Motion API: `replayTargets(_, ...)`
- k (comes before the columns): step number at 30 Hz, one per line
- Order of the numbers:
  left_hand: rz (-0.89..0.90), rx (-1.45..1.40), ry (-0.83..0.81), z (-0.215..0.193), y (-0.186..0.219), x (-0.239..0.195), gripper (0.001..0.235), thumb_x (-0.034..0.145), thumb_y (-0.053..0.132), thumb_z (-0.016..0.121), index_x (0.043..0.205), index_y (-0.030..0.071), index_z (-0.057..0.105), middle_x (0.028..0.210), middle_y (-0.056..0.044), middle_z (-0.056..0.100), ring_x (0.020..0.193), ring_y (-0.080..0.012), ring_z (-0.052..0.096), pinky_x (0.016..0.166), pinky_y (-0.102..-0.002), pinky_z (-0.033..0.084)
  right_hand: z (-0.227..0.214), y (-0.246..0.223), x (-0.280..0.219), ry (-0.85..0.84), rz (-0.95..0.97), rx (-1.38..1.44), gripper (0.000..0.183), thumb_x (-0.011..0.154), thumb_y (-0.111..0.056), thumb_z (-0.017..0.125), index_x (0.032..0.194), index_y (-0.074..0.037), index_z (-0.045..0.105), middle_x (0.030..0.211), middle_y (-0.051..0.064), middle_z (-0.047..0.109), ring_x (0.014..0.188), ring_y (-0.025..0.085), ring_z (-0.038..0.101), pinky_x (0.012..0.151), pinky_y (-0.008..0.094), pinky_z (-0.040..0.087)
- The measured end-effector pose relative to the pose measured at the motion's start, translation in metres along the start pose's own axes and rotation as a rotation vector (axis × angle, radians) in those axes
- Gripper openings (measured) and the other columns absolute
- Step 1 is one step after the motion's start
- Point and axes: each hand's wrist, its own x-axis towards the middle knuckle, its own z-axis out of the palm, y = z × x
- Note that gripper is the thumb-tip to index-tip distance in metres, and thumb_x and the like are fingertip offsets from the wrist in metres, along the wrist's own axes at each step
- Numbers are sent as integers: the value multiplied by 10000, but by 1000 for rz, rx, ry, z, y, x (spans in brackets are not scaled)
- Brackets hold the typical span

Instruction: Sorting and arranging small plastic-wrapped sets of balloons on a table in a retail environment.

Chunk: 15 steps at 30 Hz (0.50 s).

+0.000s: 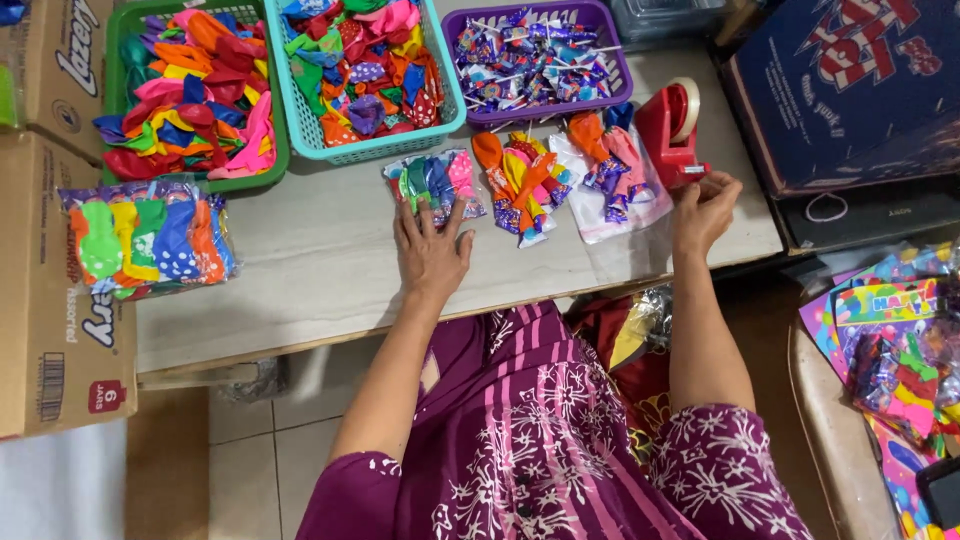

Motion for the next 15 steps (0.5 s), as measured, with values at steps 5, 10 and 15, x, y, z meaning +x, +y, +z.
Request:
replayTargets(5,-18,-11,-31,4,-1,-1,571,964,558,545,1503,375,491,1401,-301,512,1442,-559,296,1118,-644,296,-7,-25,-12,161,-56,147,301,940,-69,722,1199,-150,591,930,111,696,857,276,695,736,367,555)
replayTargets(10,-27,-7,-73,2,1,-3,574,969,560,540,1508,371,482,1415,-298,505,1446,-559,289,1127,-646,285,-9,-160,-47,-10,-35,419,272,960,-131,782,1172,-155,613,954,51,638,881,163,595,778,309,470)
replayTargets(15,-36,-28,-92,4,0,0,593,974,555,539,1526,358,456,1428,-294,482,1453,-552,272,1131,-649,275,21,-233,-95,-660,197,733,240,872,24,718,1082,-75,658,829,68,729,713,126,590,610,232,437)
